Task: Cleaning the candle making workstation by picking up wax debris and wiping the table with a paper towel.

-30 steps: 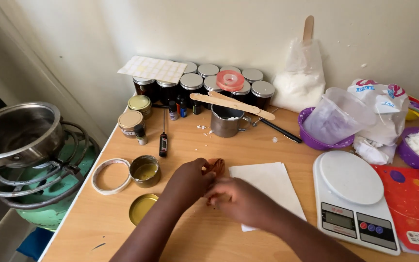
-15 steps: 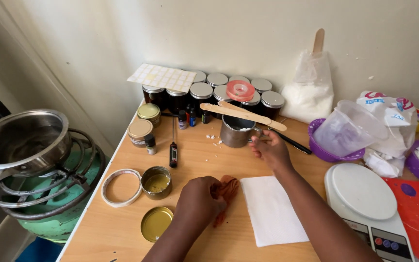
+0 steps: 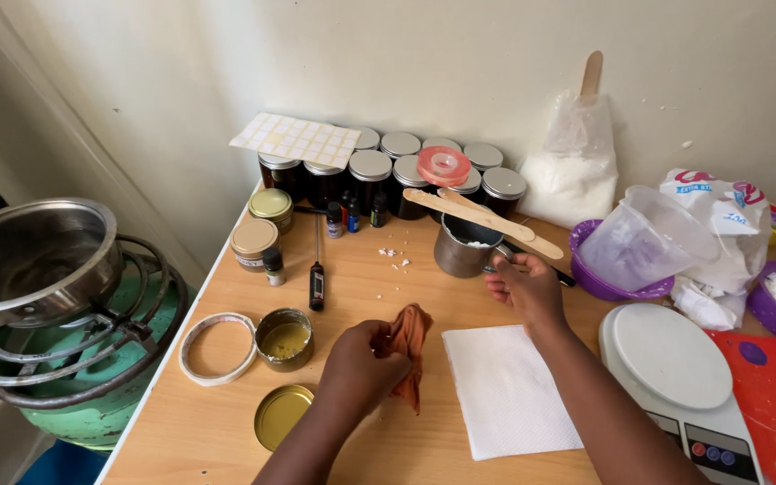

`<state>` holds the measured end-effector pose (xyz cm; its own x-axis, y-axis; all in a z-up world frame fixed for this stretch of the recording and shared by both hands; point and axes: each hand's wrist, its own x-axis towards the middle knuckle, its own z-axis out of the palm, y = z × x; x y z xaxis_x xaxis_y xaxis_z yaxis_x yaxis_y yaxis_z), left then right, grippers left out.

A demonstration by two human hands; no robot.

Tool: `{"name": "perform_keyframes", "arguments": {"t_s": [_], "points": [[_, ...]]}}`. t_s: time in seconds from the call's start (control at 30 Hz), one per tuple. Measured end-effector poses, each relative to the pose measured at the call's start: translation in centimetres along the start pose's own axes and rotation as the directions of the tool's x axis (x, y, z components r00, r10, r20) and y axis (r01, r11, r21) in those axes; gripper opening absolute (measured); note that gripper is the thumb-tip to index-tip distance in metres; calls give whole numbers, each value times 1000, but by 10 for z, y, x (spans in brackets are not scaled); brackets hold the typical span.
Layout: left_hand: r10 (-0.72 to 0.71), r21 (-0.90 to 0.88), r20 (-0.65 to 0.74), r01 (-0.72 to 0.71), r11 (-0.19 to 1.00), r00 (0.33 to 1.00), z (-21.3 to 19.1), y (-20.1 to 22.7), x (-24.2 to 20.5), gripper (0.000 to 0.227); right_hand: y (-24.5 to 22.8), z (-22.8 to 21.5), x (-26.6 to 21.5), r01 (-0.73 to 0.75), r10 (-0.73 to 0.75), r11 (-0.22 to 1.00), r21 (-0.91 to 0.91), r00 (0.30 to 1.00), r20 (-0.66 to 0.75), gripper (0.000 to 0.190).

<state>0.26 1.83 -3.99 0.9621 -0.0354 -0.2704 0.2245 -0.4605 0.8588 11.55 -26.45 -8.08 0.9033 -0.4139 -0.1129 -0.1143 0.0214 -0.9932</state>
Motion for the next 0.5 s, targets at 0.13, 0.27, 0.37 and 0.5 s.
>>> {"name": "perform_keyframes", "arguments": {"t_s": [0.13,0.27,0.37,0.5], "points": [[-98,-415,110,136,900,989,3,1,7,15,9,-9,1,24,-25,999,24,1000,14,15],[-83,-719,289,273,640,954,12,-2,14,19,41,0,-10,-135,138,976,171,990,-4,13],[-46,-768,279,252,589,959,22,-12,20,25,9,44,-109,-259,193,954,152,917,350,27],[633,-410,153,-534,739,758,36,-33,28,38,-12,75,-148,-11,42,995,-96,944,326,61]]}}
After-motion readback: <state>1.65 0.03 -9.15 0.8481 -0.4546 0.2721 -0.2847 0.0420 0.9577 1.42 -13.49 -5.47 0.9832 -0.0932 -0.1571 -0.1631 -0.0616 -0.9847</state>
